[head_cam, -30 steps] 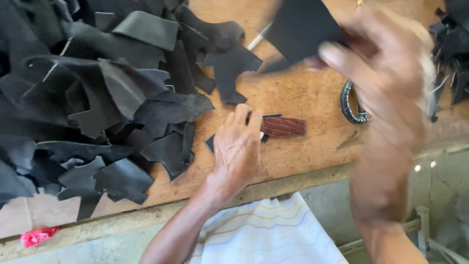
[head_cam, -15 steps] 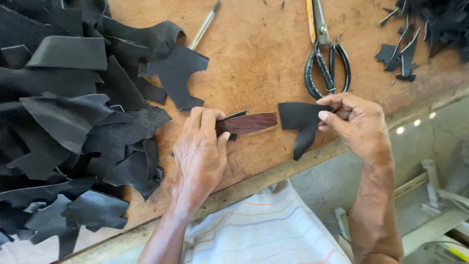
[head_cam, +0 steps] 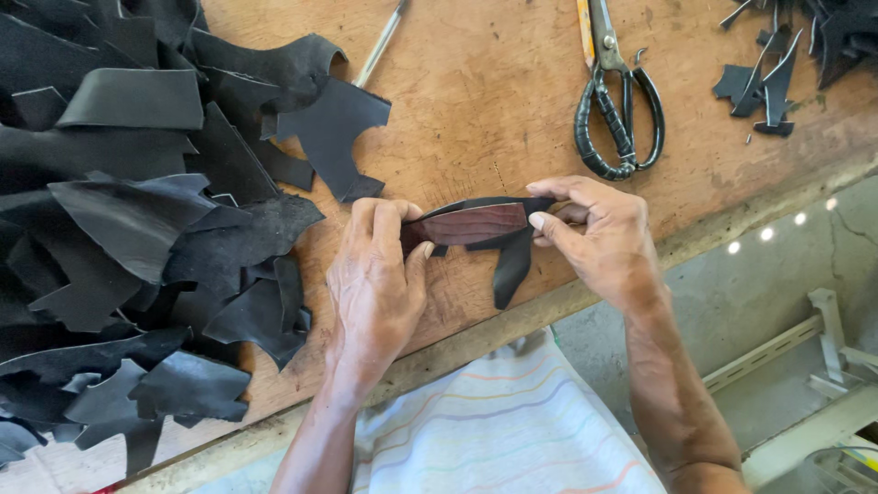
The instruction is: The person cuts a black rubber piece with shears, aligns it with a pattern, and marks it with a pen. The person repeats this process for multiple pieces, stacking the cut pieces on the table.
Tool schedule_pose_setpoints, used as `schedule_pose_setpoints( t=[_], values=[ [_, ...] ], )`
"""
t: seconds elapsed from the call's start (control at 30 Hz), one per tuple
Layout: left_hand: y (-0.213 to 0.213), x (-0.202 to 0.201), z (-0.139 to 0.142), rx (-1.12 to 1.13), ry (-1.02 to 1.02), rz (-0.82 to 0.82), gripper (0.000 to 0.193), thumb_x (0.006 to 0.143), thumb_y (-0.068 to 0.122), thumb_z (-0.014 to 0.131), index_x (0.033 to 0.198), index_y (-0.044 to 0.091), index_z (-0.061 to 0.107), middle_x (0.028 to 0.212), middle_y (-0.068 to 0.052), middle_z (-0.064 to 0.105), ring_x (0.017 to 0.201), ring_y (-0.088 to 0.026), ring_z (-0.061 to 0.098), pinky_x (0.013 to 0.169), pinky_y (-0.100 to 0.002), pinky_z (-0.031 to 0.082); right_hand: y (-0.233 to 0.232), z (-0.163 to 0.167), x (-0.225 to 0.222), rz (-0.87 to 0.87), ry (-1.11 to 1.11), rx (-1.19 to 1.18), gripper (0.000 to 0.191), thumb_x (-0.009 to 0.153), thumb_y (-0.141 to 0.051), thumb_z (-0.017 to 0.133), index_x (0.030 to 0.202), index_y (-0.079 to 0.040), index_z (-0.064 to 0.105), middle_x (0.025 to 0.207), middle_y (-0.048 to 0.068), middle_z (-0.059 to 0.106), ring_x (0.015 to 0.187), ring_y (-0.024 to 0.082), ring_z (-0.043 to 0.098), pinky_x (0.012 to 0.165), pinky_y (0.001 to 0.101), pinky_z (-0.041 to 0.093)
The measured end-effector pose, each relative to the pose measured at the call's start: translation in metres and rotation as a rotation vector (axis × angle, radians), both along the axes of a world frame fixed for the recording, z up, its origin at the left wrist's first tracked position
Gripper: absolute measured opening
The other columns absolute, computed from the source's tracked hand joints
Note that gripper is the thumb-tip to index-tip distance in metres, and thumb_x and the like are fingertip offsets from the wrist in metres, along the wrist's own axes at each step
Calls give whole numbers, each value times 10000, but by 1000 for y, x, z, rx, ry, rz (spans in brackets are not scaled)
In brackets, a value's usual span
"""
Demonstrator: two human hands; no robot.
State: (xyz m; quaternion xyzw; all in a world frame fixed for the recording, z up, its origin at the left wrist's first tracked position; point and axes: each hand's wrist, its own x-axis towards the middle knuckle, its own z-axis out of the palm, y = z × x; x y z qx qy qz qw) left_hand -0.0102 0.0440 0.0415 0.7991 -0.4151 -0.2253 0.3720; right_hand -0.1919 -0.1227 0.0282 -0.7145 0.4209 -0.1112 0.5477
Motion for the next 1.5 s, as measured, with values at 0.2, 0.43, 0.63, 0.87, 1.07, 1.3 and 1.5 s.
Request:
schedule_pose_setpoints(
  t=[0.2, 0.43, 0.63, 0.87, 1.07, 1.3, 1.5],
  values=[
    [0, -1, -2, -27, -33, 1, 403, 824, 30, 776, 1176, 28, 579, 1100, -146, 577, 1005, -353, 632, 807, -447, 504, -3, 0, -5, -10, 34, 112, 263, 996, 37, 567, 1230, 33, 689, 1046, 98, 725, 867, 111, 737, 765, 232, 642],
    [2, -2, -4, -1, -10, 12, 345, 841, 36, 774, 1137, 68, 600, 1088, -117, 582, 981, -316, 655, 769, -434, 519, -4, -12, -5, -64, -20, 248, 235, 958, 28, 629, 1181, 26, 704, 1050, 114, 764, 850, 138, 758, 738, 251, 652],
    [2, -3, -6, 0, -29, 21, 340, 833, 41, 777, 1140, 87, 639, 1083, -105, 585, 978, -306, 659, 761, -425, 527, -1, -12, -6, -80, 34, 179, 201, 935, 20, 686, 1131, 37, 727, 991, 109, 777, 824, 139, 760, 716, 251, 648],
    [1, -8, -7, -24, -78, 36, 434, 828, 46, 754, 1245, 47, 633, 1127, -140, 588, 1039, -356, 624, 820, -461, 510, 0, 6, -9, -56, 120, -207, 159, 983, 22, 629, 1114, -1, 716, 1005, 108, 701, 758, 147, 748, 646, 247, 617],
    [1, -13, -14, -20, -72, 28, 457, 841, 50, 753, 1283, 34, 635, 1148, -160, 585, 1032, -352, 609, 828, -462, 501, -25, 35, -16, -33, 112, -789, 139, 1069, 55, 555, 1098, 14, 684, 1047, 108, 617, 845, 191, 640, 763, 266, 567],
    [2, -18, -21, -124, -120, 47, 477, 819, 42, 736, 1281, 1, 625, 1156, -179, 591, 1015, -365, 603, 844, -474, 491, -29, 57, 76, 125, -281, -90, 185, 1050, -56, 603, 1210, -18, 688, 1121, 81, 705, 839, 135, 714, 715, 265, 610],
    [2, -30, -42, -153, -98, 79, 294, 854, 24, 679, 1147, 15, 665, 1118, -199, 613, 978, -385, 616, 780, -506, 489, 19, 32, 168, 761, -136, -416, 275, 962, -140, 751, 1229, -101, 699, 1136, 56, 733, 1030, 208, 713, 905, 331, 579]
  ],
)
